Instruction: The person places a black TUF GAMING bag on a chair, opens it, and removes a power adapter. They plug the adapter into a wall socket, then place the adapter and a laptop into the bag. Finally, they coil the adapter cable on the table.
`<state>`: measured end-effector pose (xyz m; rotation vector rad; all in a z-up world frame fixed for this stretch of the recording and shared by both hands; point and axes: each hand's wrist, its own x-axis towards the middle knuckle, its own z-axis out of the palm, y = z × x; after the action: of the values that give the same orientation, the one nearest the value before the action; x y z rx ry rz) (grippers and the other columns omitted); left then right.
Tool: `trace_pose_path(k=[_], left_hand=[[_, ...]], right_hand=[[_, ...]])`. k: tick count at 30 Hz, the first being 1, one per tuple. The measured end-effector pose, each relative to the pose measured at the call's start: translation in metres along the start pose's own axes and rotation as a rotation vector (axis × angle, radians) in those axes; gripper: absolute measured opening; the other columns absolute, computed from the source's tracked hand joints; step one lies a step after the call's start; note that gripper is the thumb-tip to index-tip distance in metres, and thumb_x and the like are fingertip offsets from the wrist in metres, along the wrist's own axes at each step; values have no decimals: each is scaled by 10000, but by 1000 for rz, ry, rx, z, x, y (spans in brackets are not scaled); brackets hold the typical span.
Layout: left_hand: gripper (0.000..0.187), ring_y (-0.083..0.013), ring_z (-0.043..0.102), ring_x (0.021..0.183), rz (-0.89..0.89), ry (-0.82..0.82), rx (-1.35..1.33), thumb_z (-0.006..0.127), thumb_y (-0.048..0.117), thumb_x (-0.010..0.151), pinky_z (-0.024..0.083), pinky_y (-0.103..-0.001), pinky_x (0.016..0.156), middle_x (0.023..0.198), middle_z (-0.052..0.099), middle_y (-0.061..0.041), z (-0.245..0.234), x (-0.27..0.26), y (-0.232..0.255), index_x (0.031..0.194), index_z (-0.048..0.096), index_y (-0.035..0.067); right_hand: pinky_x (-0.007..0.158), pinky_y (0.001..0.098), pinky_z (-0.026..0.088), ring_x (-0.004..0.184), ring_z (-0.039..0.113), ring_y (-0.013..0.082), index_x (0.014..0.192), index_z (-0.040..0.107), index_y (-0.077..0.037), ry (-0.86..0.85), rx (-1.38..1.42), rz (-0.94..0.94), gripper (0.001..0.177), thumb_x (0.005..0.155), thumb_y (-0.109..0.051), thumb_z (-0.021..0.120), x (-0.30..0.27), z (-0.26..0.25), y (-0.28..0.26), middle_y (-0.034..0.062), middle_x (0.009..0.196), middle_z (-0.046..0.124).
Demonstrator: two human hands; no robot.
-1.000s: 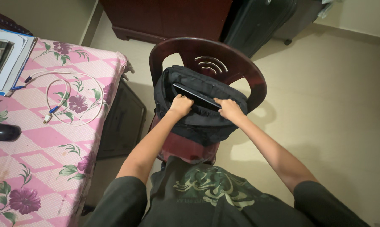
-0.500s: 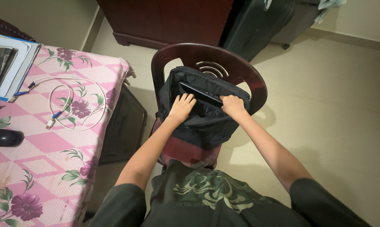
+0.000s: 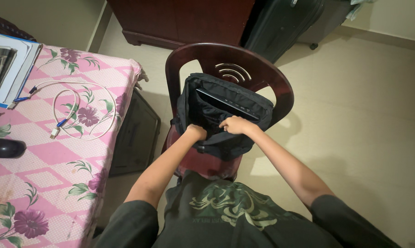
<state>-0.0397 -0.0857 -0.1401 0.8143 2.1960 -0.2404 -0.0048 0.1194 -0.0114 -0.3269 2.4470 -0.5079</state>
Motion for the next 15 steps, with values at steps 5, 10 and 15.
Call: trace_pose_path(k=[5, 10, 15], left_hand=[[416, -270, 598, 1315, 3, -11, -5, 541, 287, 969, 468, -453, 1067, 1422, 623, -116, 13, 4, -4, 1328, 689, 137], [398, -256, 574, 1335, 38, 21, 3, 463, 255, 1003, 389, -493, 1125, 1421, 622, -94, 26, -3, -8, 1303, 710, 169], [372, -283, 633, 1266, 66, 103, 31, 482, 239, 1001, 480, -467, 1042, 1370, 660, -115, 7, -23, 2, 1256, 732, 134]], right_hand=[[1069, 421, 469, 1225, 619, 386, 1438, 590, -245, -84, -60, -4, 496, 946, -197, 545, 40, 11, 25, 188, 1321, 655], [1090, 385, 437, 1323, 556, 346, 1547, 420, -223, -104, 49, -12, 562, 995, -233, 527, 57, 9, 49, 153, 1448, 584], [1101, 374, 444, 1349, 562, 323, 1593, 309, -225, -28, 117, 26, 737, 894, -100, 505, 65, 22, 67, 131, 1476, 585]])
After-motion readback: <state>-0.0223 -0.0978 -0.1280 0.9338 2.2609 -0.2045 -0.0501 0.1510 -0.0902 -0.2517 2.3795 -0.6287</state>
